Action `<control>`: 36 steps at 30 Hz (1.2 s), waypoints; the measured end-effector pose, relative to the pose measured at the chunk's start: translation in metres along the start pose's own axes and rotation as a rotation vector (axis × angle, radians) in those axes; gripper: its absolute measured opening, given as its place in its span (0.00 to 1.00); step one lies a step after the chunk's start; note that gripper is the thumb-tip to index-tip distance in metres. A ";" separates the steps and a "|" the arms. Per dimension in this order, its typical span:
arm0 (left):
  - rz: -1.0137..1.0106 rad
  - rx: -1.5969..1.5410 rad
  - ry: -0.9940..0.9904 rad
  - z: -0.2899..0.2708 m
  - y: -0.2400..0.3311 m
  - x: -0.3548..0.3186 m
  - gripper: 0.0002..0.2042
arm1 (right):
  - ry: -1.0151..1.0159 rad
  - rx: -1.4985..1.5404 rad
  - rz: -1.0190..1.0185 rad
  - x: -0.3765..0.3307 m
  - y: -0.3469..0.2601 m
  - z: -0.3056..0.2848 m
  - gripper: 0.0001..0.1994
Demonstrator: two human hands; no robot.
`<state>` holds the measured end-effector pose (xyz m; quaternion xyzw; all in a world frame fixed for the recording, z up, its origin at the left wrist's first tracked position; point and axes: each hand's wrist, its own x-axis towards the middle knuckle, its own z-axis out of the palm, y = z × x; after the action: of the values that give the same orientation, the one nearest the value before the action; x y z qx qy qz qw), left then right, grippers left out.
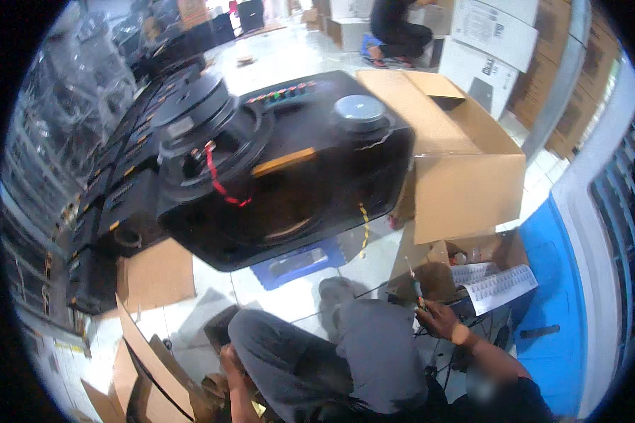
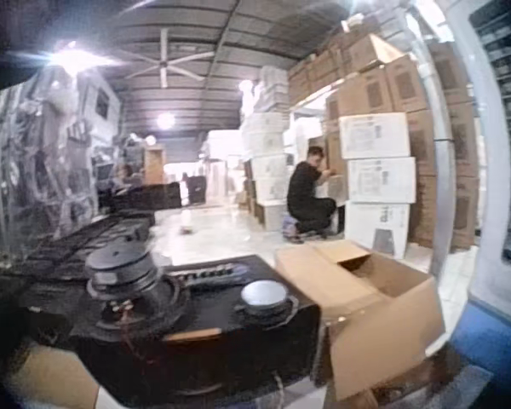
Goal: The person assembles a speaker by connecting wires to a small circular component, soldering the connections, and securing the component inside the speaker enclosure with a power drill. The person also handles the speaker enclosure and wires during the process.
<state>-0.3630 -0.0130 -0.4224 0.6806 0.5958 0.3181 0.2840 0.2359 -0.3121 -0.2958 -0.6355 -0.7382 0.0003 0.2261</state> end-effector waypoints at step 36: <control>0.056 -0.827 -0.411 -0.048 0.499 -0.027 0.11 | 0.453 0.365 -0.231 0.264 -0.196 -0.201 0.28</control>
<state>-0.0874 -0.1034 -0.0123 0.5749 0.3318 0.3950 0.6351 0.0951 -0.1596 0.0291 -0.4805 -0.7241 -0.0344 0.4936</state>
